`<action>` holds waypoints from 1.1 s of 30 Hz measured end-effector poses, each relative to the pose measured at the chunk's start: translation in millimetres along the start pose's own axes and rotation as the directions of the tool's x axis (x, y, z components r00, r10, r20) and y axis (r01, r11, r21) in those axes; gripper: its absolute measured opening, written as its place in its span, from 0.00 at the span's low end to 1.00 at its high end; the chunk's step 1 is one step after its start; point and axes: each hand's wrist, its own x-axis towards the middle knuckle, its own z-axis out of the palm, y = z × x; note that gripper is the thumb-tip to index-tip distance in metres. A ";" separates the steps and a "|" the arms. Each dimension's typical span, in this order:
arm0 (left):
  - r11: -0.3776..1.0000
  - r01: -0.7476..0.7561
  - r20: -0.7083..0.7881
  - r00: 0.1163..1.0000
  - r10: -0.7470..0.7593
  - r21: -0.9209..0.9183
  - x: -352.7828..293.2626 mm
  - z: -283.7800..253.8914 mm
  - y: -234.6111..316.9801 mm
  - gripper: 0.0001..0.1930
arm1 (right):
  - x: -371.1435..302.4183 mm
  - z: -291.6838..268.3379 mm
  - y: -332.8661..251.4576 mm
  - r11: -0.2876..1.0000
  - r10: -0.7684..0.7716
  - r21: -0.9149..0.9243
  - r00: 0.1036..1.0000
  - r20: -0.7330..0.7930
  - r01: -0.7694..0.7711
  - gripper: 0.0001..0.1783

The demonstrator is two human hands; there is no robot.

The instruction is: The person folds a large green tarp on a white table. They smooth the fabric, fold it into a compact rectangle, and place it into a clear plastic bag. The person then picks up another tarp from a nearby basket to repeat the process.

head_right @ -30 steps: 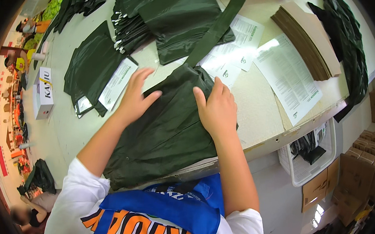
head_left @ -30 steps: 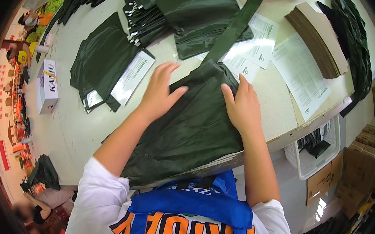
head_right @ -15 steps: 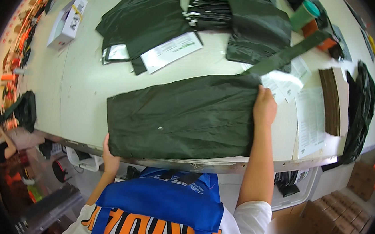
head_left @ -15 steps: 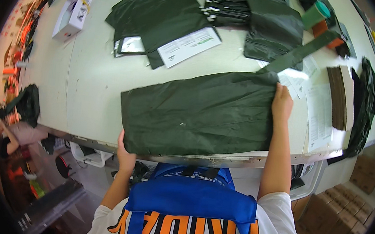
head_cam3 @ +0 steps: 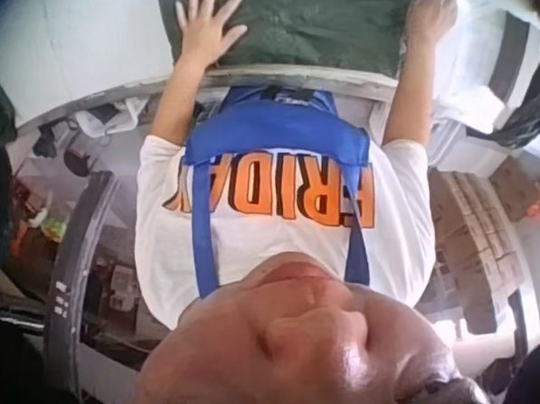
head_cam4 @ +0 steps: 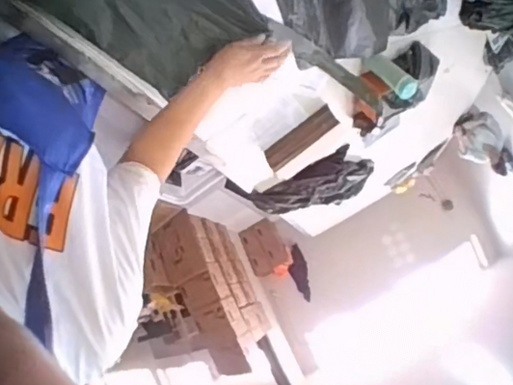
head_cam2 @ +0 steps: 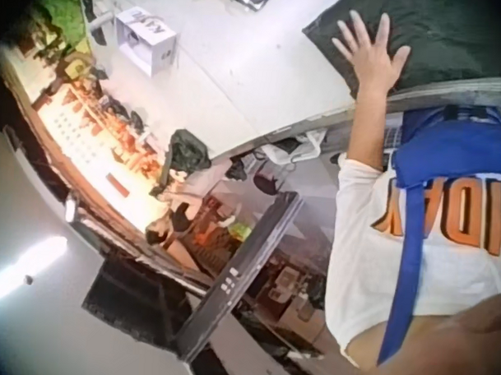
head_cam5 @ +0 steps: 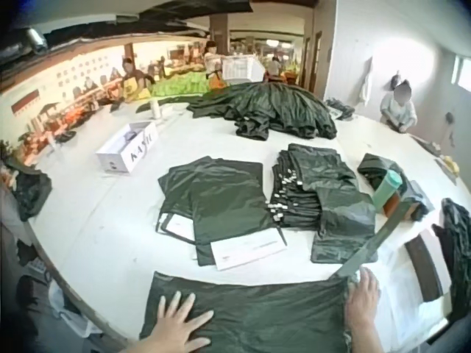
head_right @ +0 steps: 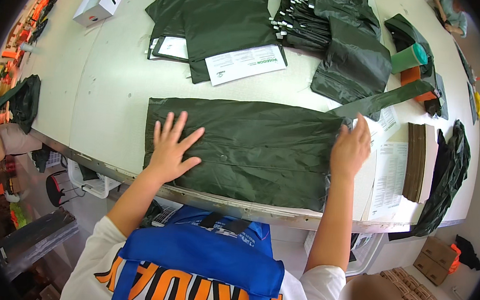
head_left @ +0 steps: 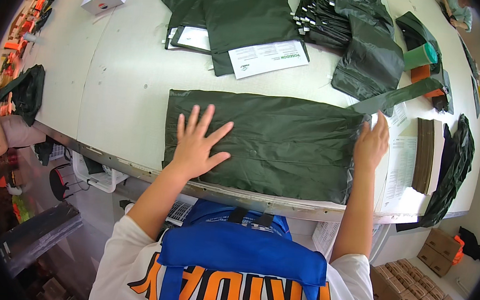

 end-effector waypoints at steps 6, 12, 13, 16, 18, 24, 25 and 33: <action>0.990 0.058 0.065 0.996 -0.067 0.131 21.0 9.7 -14.8 0.34 | -20.6 31.2 8.2 0.986 -0.103 -0.103 0.959 0.264 0.134 0.28; 0.976 0.105 -0.054 0.994 -0.096 0.193 18.0 55.4 -35.2 0.35 | -21.1 49.3 12.5 0.990 -0.132 -0.012 0.970 0.206 0.138 0.28; 0.973 0.094 -0.058 0.995 -0.084 0.209 17.3 58.0 -35.7 0.35 | -22.4 51.1 12.2 0.990 -0.130 -0.027 0.971 0.202 0.138 0.28; 0.984 0.064 -0.083 0.995 -0.051 0.166 15.7 55.9 -41.3 0.36 | -22.0 51.4 14.2 0.991 -0.122 -0.023 0.970 0.211 0.130 0.28; 0.980 0.100 -0.274 0.951 -0.146 -0.174 7.8 46.6 -46.0 0.36 | -20.5 43.9 16.5 0.984 -0.098 -0.122 0.970 0.222 0.127 0.29; -0.015 0.586 0.464 0.626 -0.627 -0.811 -26.8 5.1 -78.7 0.31 | -63.0 -41.5 -109.7 0.287 -0.105 0.957 0.991 0.081 -0.048 0.42; -0.054 0.532 0.469 0.689 -0.553 -0.845 -25.4 -3.1 -85.2 0.31 | -83.2 -47.3 -137.8 0.026 -0.114 0.971 0.964 0.238 -0.237 0.41; 0.186 0.172 0.216 0.942 0.257 -0.968 42.8 -131.3 123.0 0.28 | -135.2 35.8 -143.9 -0.720 -0.168 0.445 0.756 0.633 -0.532 0.35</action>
